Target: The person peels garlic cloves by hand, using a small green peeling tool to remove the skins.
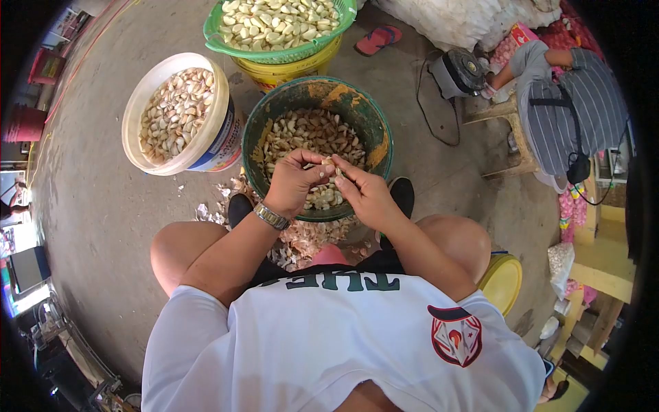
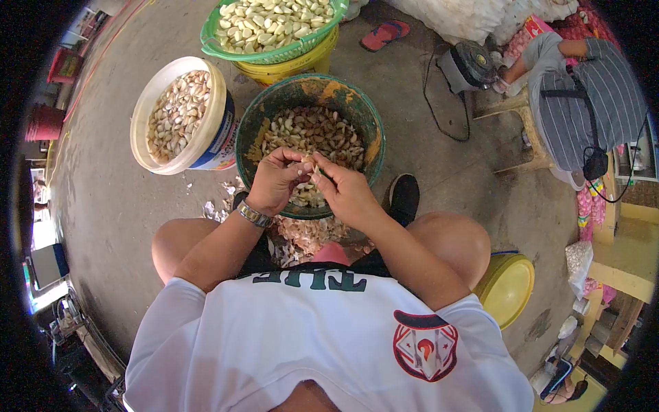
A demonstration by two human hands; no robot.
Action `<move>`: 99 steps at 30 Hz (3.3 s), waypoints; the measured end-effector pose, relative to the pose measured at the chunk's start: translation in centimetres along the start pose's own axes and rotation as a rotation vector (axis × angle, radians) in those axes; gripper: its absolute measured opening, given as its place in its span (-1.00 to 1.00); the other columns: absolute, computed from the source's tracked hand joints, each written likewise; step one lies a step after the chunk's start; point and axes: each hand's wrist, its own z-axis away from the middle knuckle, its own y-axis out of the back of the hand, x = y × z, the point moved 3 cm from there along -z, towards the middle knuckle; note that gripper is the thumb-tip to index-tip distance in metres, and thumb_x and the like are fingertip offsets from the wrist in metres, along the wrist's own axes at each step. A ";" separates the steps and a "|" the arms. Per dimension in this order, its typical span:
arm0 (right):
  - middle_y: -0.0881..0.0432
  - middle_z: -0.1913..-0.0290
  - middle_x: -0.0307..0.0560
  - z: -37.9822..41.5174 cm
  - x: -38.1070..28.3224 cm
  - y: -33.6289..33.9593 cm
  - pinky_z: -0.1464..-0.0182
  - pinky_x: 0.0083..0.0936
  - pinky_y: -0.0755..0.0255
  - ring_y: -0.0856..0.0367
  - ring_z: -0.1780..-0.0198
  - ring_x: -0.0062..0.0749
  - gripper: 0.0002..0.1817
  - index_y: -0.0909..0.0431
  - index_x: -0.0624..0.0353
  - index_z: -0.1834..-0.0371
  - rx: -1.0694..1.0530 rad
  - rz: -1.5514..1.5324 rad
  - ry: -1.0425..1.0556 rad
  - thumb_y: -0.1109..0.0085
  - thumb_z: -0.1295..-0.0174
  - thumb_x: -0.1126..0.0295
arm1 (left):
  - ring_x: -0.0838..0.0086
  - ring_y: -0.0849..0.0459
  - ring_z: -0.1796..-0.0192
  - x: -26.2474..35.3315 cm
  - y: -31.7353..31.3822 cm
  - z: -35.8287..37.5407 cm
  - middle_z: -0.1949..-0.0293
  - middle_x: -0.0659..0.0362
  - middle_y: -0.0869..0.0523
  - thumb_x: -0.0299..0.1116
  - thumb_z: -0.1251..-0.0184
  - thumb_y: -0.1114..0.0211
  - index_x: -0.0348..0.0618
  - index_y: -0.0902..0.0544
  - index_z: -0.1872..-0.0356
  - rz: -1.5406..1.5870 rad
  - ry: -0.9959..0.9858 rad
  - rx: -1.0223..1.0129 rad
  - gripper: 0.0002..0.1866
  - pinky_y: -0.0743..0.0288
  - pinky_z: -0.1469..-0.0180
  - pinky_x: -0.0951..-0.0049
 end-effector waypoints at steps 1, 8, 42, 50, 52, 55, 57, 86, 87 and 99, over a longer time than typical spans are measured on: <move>-0.43 0.20 -0.02 0.0 -0.1 0.0 0.15 -0.63 -0.28 -0.40 0.18 -0.45 -0.60 -0.28 0.23 -0.08 -0.004 0.012 0.004 0.07 -0.17 0.35 | 0.55 -0.57 0.36 -0.1 0.1 0.0 0.41 0.23 -0.56 -0.59 -0.02 -0.22 -0.16 -0.43 0.41 -0.011 -0.001 -0.005 -0.85 -0.50 0.34 0.58; -0.50 0.37 -0.08 -0.4 0.7 0.3 0.31 -0.64 -0.35 -0.45 0.40 -0.53 -0.60 -0.29 0.25 -0.07 -0.023 0.007 -0.010 0.07 -0.19 0.32 | 0.55 -0.57 0.38 -0.5 0.4 -0.4 0.42 0.21 -0.56 -0.59 -0.01 -0.22 -0.18 -0.44 0.39 -0.053 -0.027 -0.044 -0.84 -0.49 0.35 0.59; -0.53 0.37 -0.07 -0.1 -0.3 0.4 0.22 -0.59 -0.36 -0.50 0.32 -0.47 -0.59 -0.24 0.29 -0.10 -0.169 -0.053 -0.077 0.14 -0.21 0.34 | 0.50 -0.59 0.38 -0.3 0.7 -0.3 0.42 0.18 -0.58 -0.53 -0.06 -0.19 -0.20 -0.45 0.40 0.091 0.100 -0.038 -0.91 -0.51 0.35 0.58; -0.46 0.09 0.14 -0.4 0.8 -0.1 0.08 -0.52 -0.32 -0.46 0.08 -0.20 -0.60 -0.25 0.26 -0.09 -0.081 0.104 0.163 0.10 -0.19 0.35 | 0.56 -0.57 0.42 -0.1 0.3 0.0 0.44 0.18 -0.58 -0.46 -0.05 -0.24 -0.22 -0.45 0.43 -0.014 0.095 -0.009 -0.87 -0.49 0.40 0.62; -0.52 0.24 0.02 -0.5 0.9 -0.1 0.24 -0.58 -0.35 -0.51 0.28 -0.35 -0.60 -0.27 0.22 -0.09 -0.125 -0.015 0.025 0.10 -0.19 0.34 | 0.58 -0.56 0.43 0.1 0.2 0.1 0.44 0.17 -0.58 -0.45 -0.03 -0.25 -0.23 -0.45 0.43 -0.088 0.078 -0.011 -0.85 -0.48 0.43 0.64; -0.48 0.46 -0.19 -0.3 0.1 0.4 0.47 -0.68 -0.29 -0.38 0.55 -0.61 -0.60 -0.29 0.16 -0.10 -0.223 -0.313 -0.267 0.08 -0.19 0.32 | 0.58 -0.56 0.45 0.2 0.4 -0.2 0.44 0.16 -0.58 -0.44 -0.02 -0.27 -0.25 -0.45 0.43 -0.086 0.015 -0.068 -0.83 -0.47 0.45 0.66; -0.39 0.57 -0.30 -0.1 -0.2 0.4 0.57 -0.73 -0.20 -0.23 0.64 -0.72 -0.61 -0.30 0.14 -0.10 -0.236 -0.472 -0.323 0.07 -0.19 0.31 | 0.53 -0.57 0.42 0.3 0.6 -0.2 0.44 0.16 -0.58 -0.46 -0.03 -0.25 -0.24 -0.44 0.42 -0.096 0.033 -0.084 -0.84 -0.48 0.40 0.60; -0.43 0.03 0.11 -0.1 0.2 0.2 0.01 -0.51 -0.28 -0.44 0.03 -0.25 -0.60 -0.26 0.31 -0.07 -0.044 0.045 0.170 0.08 -0.18 0.36 | 0.57 -0.56 0.39 0.4 0.3 0.1 0.45 0.21 -0.58 -0.45 -0.13 -0.15 -0.19 -0.45 0.38 0.056 0.151 0.006 -0.92 -0.40 0.40 0.66; -0.40 -0.01 0.15 -0.1 0.1 0.2 -0.03 -0.49 -0.26 -0.42 -0.01 -0.19 -0.60 -0.27 0.32 -0.06 -0.034 0.108 0.224 0.08 -0.17 0.37 | 0.58 -0.57 0.40 0.4 0.4 0.1 0.46 0.22 -0.58 -0.44 -0.12 -0.17 -0.19 -0.47 0.39 0.056 0.149 0.007 -0.92 -0.41 0.41 0.68; -0.39 0.54 -0.09 0.1 -0.6 0.4 0.41 -0.62 -0.28 -0.38 0.51 -0.46 -0.70 -0.41 0.27 0.06 0.068 0.265 0.232 0.00 -0.12 0.43 | 0.62 -0.55 0.48 -0.4 1.0 -0.4 0.51 0.23 -0.59 -0.38 -0.09 -0.21 -0.23 -0.53 0.42 -0.013 0.253 -0.018 -0.87 -0.39 0.47 0.71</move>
